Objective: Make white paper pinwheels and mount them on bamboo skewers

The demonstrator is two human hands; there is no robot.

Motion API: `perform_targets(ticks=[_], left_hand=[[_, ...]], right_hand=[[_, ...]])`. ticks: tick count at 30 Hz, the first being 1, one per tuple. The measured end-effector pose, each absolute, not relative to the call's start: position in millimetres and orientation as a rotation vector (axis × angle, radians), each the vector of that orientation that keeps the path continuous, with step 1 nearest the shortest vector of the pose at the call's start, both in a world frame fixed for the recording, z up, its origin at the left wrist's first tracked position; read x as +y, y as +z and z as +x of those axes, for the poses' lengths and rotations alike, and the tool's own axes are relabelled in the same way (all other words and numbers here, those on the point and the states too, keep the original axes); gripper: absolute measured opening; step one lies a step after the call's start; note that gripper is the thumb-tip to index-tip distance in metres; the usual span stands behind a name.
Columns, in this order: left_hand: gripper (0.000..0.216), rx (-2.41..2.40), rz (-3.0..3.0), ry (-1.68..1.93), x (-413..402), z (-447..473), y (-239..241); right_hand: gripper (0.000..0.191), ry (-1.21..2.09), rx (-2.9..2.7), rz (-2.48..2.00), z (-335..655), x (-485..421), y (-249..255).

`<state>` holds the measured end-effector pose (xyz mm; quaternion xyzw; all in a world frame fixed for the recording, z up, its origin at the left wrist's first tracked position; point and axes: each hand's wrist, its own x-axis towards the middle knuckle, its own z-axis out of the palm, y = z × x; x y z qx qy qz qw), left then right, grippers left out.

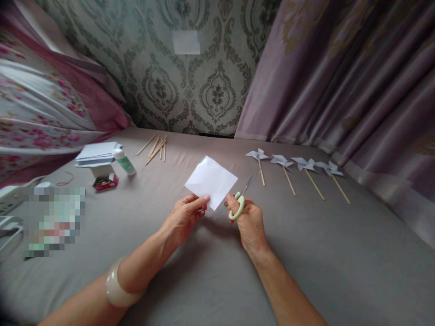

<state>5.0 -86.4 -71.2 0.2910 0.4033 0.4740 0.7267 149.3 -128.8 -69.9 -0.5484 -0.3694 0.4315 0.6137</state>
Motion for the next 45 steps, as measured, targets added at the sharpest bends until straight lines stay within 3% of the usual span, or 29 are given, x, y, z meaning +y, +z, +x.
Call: perform_targets(ticks=[4,7,27,45], left_hand=[[0.036,0.921,0.583,1.198,-74.1,-5.4,-63.2],[0.037,0.934,0.576,1.264,-69.4,-11.6,-58.3],[0.026,0.929,0.605,1.269,-78.4,-9.1,-56.7],[0.027,0.924,0.573,1.287,-83.2,-4.4,-55.4]], right_hand=[[0.054,1.336,-1.145,-1.394,146.6,-137.0,-63.4],[0.054,1.408,-1.313,-1.448,140.6,-142.8,-64.4],[0.040,1.262,-1.382,-1.598,125.7,-147.8,-59.9],[0.043,1.194,-1.418,-1.685,123.4,-147.0,-61.2]])
